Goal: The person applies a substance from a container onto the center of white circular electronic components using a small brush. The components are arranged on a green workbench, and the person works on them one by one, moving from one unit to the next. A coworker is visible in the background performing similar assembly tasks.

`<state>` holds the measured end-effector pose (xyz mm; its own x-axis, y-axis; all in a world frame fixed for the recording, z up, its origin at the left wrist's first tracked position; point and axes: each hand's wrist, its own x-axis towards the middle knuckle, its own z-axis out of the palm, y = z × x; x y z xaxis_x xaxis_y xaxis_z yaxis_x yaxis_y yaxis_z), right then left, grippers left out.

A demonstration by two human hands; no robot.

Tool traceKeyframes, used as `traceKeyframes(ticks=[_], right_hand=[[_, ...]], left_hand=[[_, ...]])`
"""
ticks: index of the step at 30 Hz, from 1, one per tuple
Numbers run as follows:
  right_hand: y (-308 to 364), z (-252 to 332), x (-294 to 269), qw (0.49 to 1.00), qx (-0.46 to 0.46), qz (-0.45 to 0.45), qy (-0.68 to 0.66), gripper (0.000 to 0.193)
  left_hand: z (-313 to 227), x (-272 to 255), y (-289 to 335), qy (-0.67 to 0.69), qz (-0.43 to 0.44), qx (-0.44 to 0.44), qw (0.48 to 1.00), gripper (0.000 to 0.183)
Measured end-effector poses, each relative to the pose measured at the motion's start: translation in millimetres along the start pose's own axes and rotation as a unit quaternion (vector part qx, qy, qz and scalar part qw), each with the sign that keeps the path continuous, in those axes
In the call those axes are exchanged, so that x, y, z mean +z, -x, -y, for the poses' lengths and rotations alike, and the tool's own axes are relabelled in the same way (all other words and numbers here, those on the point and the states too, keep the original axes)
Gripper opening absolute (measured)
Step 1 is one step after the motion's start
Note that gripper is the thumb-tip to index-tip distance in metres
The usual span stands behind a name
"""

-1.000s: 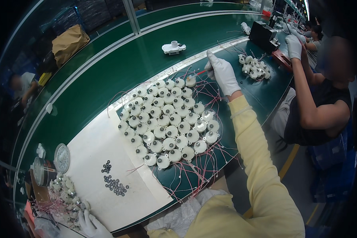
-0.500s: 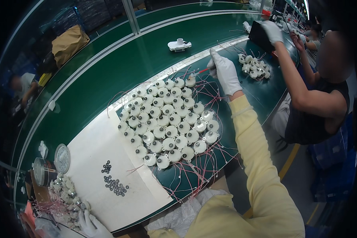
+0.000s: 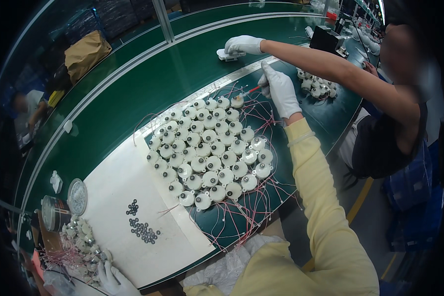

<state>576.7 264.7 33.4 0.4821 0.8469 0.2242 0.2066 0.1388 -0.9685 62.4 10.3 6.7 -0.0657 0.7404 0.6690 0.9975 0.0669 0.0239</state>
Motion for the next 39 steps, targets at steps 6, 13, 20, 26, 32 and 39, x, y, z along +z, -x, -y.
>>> traceKeyframes(ticks=[6, 13, 20, 26, 32, 39], right_hand=[[4, 4, 4, 0.994, -0.002, 0.073, -0.075, 0.05], [5, 2, 9, 0.98, 0.007, 0.193, -0.037, 0.05], [9, 6, 7, 0.967, -0.014, 0.244, -0.075, 0.032], [8, 6, 6, 0.965, 0.022, 0.253, -0.068, 0.028], [0, -8, 2, 0.95, 0.049, 0.307, -0.034, 0.033], [-2, -10, 1, 0.962, 0.04, 0.265, 0.047, 0.035]], left_hand=[[0, -1, -1, 0.007, 0.002, 0.001, 1.0, 0.014], [-1, -1, -1, -0.02, 0.006, 0.011, 1.0, 0.014], [1, 1, 0, -0.004, 0.004, 0.005, 1.0, 0.015], [54, 27, 39, 0.018, 0.044, -0.05, 0.998, 0.023], [53, 27, 38, 0.011, 0.044, -0.057, 0.997, 0.023], [50, 25, 37, 0.027, 0.053, -0.069, 0.996, 0.024]])
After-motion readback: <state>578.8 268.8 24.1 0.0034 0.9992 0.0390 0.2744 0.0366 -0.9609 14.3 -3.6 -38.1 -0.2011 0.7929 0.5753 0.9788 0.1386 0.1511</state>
